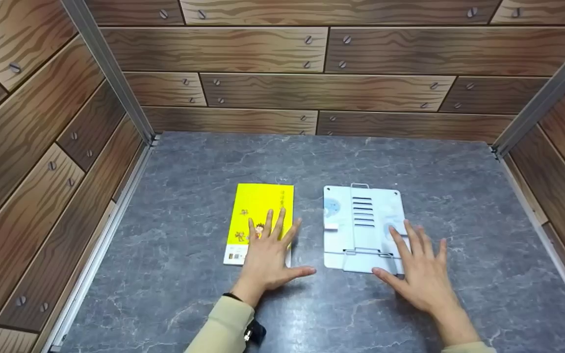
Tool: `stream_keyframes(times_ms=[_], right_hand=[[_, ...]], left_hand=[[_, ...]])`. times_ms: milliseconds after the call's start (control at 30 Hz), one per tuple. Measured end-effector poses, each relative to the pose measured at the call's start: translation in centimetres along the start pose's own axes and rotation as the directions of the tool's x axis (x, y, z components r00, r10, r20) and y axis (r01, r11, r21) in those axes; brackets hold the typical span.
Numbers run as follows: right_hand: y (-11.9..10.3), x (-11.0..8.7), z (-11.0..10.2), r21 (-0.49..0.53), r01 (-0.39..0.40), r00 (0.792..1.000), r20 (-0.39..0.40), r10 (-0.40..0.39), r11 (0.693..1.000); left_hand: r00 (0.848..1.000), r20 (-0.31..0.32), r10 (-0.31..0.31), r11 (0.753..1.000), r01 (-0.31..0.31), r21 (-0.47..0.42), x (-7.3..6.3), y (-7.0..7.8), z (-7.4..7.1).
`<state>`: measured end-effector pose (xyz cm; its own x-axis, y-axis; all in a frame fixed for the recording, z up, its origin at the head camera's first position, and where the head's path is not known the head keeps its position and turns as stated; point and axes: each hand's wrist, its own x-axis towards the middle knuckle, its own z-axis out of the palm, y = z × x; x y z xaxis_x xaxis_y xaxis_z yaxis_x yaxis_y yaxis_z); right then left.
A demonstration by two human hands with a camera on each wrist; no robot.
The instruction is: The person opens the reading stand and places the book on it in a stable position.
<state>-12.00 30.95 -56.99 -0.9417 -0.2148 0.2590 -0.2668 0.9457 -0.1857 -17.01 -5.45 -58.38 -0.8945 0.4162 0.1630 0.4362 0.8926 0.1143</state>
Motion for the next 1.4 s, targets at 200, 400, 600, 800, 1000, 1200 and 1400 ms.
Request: stream_keyframes(times_ms=[200,400,600,800,1000,1200,1400], right_hand=[[0.2,0.0,0.0,0.018,-0.003,1.000,-0.003,0.003,1.000],[0.4,-0.1,0.1,0.021,-0.006,1.000,-0.006,0.006,1.000],[0.6,-0.2,0.1,0.044,-0.012,1.000,-0.007,0.012,0.999],[1.0,-0.2,0.3,0.060,-0.020,1.000,-0.018,0.021,0.998],[1.1,-0.2,0.3,0.076,-0.034,0.999,-0.024,0.036,0.997],[1.3,-0.4,0.3,0.100,-0.044,0.998,-0.043,0.048,0.994],[1.6,-0.4,0.3,0.121,-0.054,0.997,-0.053,0.061,0.991]], left_hand=[[1.000,0.011,0.004,1.000,-0.004,-0.002,0.2,0.6,-0.1],[1.000,-0.001,0.021,0.999,-0.021,0.023,0.4,1.3,0.1],[1.000,0.008,0.016,1.000,-0.016,0.015,0.6,1.9,0.2],[1.000,0.002,0.022,1.000,-0.022,-0.022,1.0,2.5,0.3],[0.999,-0.014,0.030,0.997,-0.030,-0.067,1.0,3.4,0.7],[0.999,-0.006,0.033,0.996,-0.033,-0.083,1.2,4.1,1.1],[0.999,-0.017,0.041,0.996,-0.042,-0.082,1.5,4.7,1.3]])
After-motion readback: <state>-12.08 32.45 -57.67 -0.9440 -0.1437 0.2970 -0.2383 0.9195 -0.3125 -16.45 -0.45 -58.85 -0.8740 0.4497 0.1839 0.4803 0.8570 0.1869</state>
